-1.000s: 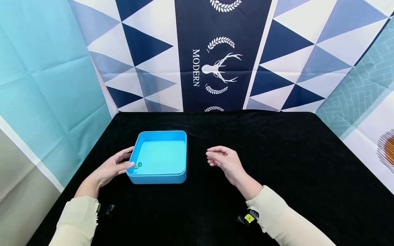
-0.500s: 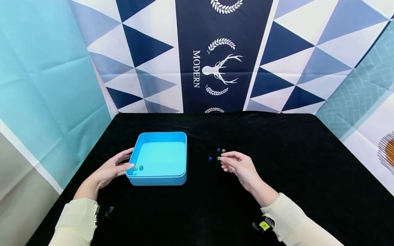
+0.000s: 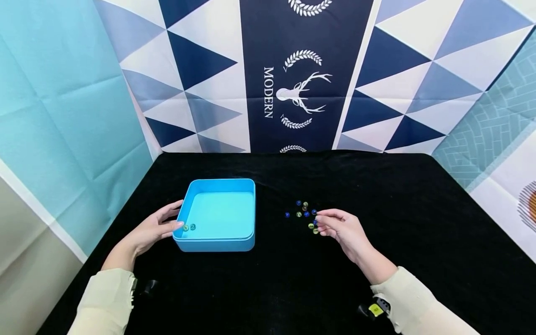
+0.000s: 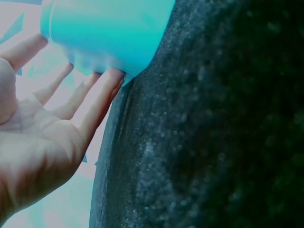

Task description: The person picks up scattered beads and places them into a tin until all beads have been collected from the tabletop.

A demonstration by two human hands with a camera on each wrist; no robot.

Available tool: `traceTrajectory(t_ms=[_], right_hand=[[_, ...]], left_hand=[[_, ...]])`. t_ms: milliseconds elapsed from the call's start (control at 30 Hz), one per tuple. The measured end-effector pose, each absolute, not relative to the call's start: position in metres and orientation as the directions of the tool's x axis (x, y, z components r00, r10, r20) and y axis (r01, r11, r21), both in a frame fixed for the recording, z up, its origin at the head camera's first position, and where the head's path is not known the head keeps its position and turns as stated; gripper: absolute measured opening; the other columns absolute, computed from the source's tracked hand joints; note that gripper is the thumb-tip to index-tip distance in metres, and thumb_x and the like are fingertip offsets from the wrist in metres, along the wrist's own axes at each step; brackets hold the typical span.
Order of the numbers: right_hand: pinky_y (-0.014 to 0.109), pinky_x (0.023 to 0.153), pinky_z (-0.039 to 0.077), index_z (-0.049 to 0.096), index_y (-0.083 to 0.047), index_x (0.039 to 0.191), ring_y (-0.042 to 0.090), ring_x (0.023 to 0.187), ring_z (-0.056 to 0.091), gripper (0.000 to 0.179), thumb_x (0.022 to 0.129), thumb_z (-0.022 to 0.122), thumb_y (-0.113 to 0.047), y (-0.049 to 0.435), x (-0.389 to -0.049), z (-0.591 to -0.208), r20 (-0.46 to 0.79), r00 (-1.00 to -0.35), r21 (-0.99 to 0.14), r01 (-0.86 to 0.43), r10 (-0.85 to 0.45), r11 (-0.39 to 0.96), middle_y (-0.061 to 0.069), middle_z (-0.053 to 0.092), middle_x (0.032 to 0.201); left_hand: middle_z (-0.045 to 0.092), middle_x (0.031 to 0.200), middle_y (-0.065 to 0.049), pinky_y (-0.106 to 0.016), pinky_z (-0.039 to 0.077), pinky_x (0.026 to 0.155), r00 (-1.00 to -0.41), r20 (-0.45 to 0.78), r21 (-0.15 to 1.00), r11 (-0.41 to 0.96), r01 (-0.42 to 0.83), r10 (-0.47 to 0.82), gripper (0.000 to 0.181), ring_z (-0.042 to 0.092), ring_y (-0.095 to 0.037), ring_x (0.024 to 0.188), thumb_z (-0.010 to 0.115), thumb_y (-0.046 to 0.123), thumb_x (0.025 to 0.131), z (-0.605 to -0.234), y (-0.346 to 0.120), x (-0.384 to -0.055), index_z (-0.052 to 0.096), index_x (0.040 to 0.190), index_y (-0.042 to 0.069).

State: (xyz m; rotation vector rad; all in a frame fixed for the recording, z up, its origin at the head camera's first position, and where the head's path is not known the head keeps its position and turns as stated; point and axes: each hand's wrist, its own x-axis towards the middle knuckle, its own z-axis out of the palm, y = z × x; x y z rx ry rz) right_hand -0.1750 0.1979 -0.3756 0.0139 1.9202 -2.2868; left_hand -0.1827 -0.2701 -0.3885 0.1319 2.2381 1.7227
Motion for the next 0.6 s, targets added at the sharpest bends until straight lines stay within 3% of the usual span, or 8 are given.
traceTrajectory(t_ms=[233,400,600], right_hand=[[0.023,0.063,0.053,0.069,-0.011,0.088,0.012,0.067,0.063,0.007,0.085,0.067,-0.004,0.206,-0.176,-0.374,-0.131,-0.985,-0.974,0.149,-0.11,-0.17,0.005,0.065,0.082],[0.023,0.063,0.053,0.067,-0.005,0.092,0.012,0.068,0.062,0.007,0.086,0.065,-0.004,0.212,-0.179,-0.375,-0.152,-0.982,-0.975,0.167,-0.114,-0.145,0.005,0.065,0.084],[0.023,0.065,0.054,0.059,0.008,0.106,0.012,0.069,0.063,0.022,0.087,0.063,-0.002,0.22,-0.183,-0.38,-0.211,-0.968,-0.97,0.224,-0.133,-0.095,0.006,0.066,0.084]], left_hand=[[0.018,0.148,-0.023,-0.038,0.045,0.093,-0.945,-0.191,0.955,0.272,-0.117,0.264,0.073,0.028,-0.041,0.13,0.06,0.021,0.092,-0.388,-0.27,-0.183,0.016,0.15,0.013],[0.019,0.148,-0.023,-0.038,0.045,0.092,-0.946,-0.188,0.955,0.274,-0.113,0.265,0.073,0.027,-0.041,0.131,0.06,0.021,0.092,-0.39,-0.271,-0.184,0.016,0.15,0.013],[0.019,0.148,-0.023,-0.037,0.046,0.092,-0.947,-0.177,0.958,0.267,-0.104,0.267,0.075,0.027,-0.041,0.131,0.062,0.024,0.091,-0.391,-0.272,-0.184,0.016,0.15,0.013]])
